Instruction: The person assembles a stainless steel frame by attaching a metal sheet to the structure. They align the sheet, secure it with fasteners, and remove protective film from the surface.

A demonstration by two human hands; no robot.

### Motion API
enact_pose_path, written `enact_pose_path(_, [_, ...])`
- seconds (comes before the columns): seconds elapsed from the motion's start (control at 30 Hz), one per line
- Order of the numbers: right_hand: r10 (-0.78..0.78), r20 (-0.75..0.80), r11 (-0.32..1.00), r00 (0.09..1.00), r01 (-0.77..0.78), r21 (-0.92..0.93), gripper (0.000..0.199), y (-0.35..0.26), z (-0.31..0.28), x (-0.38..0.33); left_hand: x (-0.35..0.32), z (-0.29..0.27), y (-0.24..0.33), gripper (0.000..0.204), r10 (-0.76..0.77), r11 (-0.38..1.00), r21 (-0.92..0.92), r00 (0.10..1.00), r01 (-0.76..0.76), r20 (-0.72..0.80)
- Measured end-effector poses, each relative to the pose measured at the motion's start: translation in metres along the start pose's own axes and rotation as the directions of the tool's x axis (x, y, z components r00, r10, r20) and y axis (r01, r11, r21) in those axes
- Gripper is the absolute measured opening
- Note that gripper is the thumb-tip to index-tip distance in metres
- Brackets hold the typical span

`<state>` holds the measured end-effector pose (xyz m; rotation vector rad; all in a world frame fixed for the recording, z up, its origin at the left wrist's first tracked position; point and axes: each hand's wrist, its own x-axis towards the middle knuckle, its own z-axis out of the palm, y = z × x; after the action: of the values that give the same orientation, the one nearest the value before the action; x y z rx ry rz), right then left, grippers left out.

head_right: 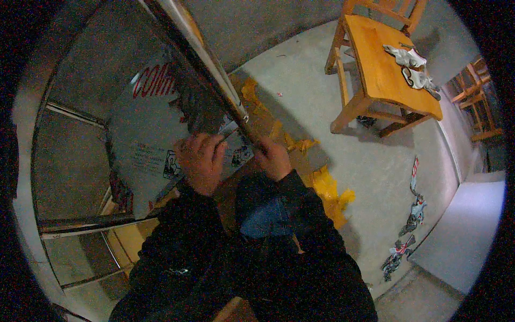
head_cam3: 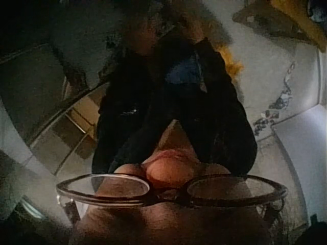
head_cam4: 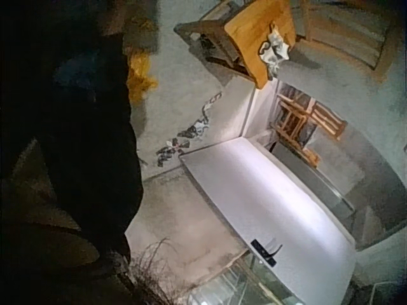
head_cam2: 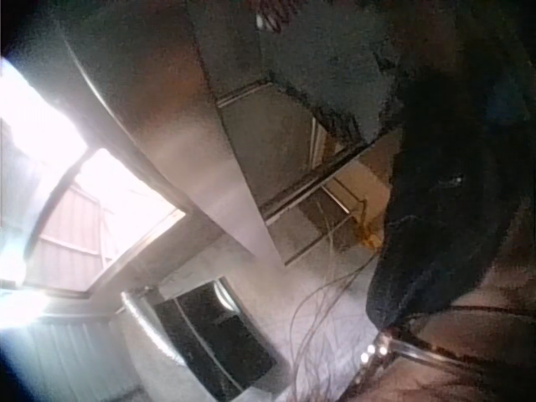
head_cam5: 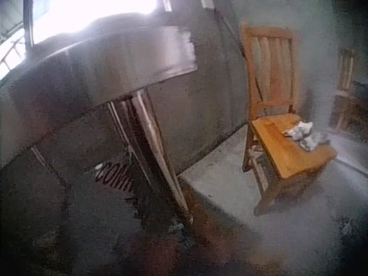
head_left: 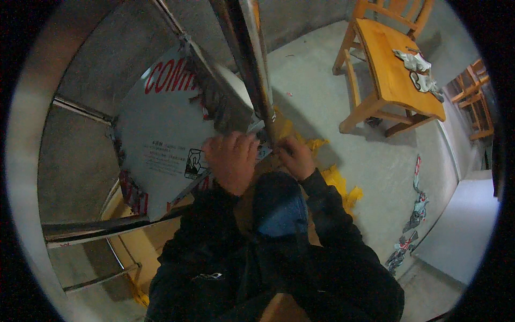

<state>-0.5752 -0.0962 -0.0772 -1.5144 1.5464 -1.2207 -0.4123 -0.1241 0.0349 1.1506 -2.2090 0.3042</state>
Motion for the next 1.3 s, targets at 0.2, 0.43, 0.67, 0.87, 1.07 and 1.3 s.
enact_pose_path(0.2, [-0.003, 0.039, 0.999, 0.999, 0.005, -0.05, 0.019, -0.005, 0.001, 0.001, 0.018, 0.013, -0.014, 0.022, -0.042, 0.998, 0.048, 0.995, 0.038, 0.093])
enact_pose_path(0.43, [0.068, 0.097, 0.998, 0.993, -0.068, -0.001, 0.02, -0.002, 0.0, 0.005, 0.014, 0.021, -0.014, 0.016, -0.006, 1.0, 0.008, 1.0, 0.006, 0.02])
enact_pose_path(0.67, [0.001, 0.083, 1.0, 0.997, -0.002, 0.009, 0.029, -0.009, 0.004, 0.011, 0.011, 0.022, -0.014, 0.02, -0.055, 0.998, 0.047, 0.993, 0.051, 0.101])
enact_pose_path(0.87, [0.007, -0.004, 0.998, 1.0, -0.007, 0.069, 0.023, -0.007, 0.002, 0.01, 0.02, 0.011, -0.016, 0.023, -0.017, 0.998, -0.049, 0.982, 0.027, 0.189])
enact_pose_path(1.07, [-0.121, -0.207, 0.976, 0.971, 0.154, 0.153, 0.014, -0.062, -0.001, 0.02, 0.08, -0.002, -0.062, 0.021, -0.144, 0.982, -0.097, 0.974, 0.162, 0.173])
enact_pose_path(1.3, [-0.528, -0.046, 0.847, 0.848, 0.53, 0.05, 0.027, -0.138, 0.024, 0.067, 0.123, 0.097, -0.181, 0.076, -0.458, 0.878, 0.167, 0.889, 0.449, 0.013])
